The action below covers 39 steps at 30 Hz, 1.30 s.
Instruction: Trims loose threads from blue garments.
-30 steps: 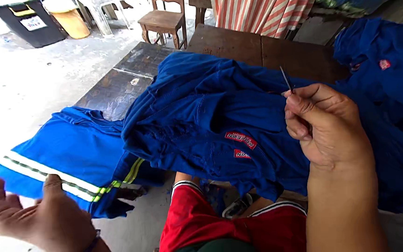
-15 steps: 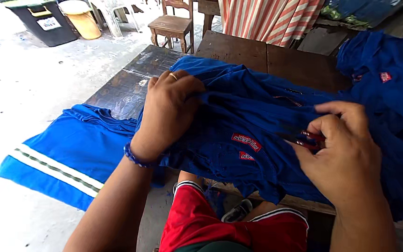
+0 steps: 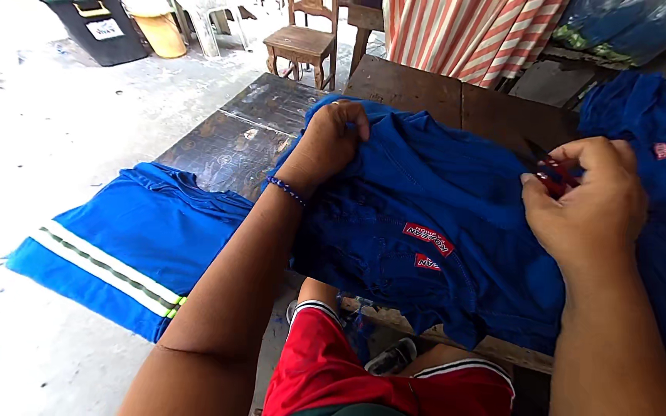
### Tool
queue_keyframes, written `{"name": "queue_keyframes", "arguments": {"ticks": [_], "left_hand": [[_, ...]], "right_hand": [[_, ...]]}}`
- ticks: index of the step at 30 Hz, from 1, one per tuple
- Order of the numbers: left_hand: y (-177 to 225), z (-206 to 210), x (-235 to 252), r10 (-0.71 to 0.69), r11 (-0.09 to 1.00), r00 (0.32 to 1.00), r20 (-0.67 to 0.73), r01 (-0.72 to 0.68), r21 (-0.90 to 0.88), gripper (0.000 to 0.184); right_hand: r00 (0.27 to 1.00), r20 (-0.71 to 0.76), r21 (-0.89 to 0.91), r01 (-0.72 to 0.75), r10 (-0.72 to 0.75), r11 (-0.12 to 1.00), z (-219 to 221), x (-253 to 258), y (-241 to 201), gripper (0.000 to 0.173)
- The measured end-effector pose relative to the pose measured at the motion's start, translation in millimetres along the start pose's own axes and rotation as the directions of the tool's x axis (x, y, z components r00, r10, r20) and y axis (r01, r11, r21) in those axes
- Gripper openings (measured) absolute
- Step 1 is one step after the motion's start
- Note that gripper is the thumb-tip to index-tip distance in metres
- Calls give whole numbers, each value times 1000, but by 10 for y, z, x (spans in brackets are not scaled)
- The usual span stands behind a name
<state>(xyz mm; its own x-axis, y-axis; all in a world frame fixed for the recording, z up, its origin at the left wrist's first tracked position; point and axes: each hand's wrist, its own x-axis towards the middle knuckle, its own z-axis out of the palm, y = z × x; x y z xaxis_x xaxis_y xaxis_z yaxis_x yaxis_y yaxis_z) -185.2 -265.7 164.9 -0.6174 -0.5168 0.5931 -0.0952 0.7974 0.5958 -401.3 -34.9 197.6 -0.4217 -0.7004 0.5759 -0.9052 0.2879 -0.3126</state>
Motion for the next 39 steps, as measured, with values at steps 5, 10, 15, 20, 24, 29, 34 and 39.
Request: {"name": "queue_keyframes", "arguments": {"ticks": [5,10,15,20,24,29,34,39], "left_hand": [[-14,-12,-83,71,997,998,2,-70,-13,16],[19,-164,-130,-62,924,998,31,70,-377,23],[336,-448,-675,-110,890,924,-366,-72,-451,24],[526,5,-1430,31,996,977,-211,-13,83,36],[532,161,-1529,56,990,939,-340,-8,141,8],[845,-149,-1382,166,986,871,-462,-155,62,8],[898,-74,-1378,181,983,839,-514,-176,58,7],[897,460,-1585,-110,990,703,-702,138,-18,42]], "right_hand": [[830,-8,661,422,-557,620,13,-26,-366,13],[680,474,823,-115,-559,557,405,201,-729,21],[713,582,810,-462,-392,362,492,346,-661,26],[710,509,861,-422,-487,285,511,293,-616,27],[731,287,954,-159,-619,255,534,231,-557,21],[626,126,830,359,-769,428,511,34,-711,43],[703,-43,844,406,-710,351,549,62,-715,6],[832,8,939,184,-554,291,563,132,-649,12]]}}
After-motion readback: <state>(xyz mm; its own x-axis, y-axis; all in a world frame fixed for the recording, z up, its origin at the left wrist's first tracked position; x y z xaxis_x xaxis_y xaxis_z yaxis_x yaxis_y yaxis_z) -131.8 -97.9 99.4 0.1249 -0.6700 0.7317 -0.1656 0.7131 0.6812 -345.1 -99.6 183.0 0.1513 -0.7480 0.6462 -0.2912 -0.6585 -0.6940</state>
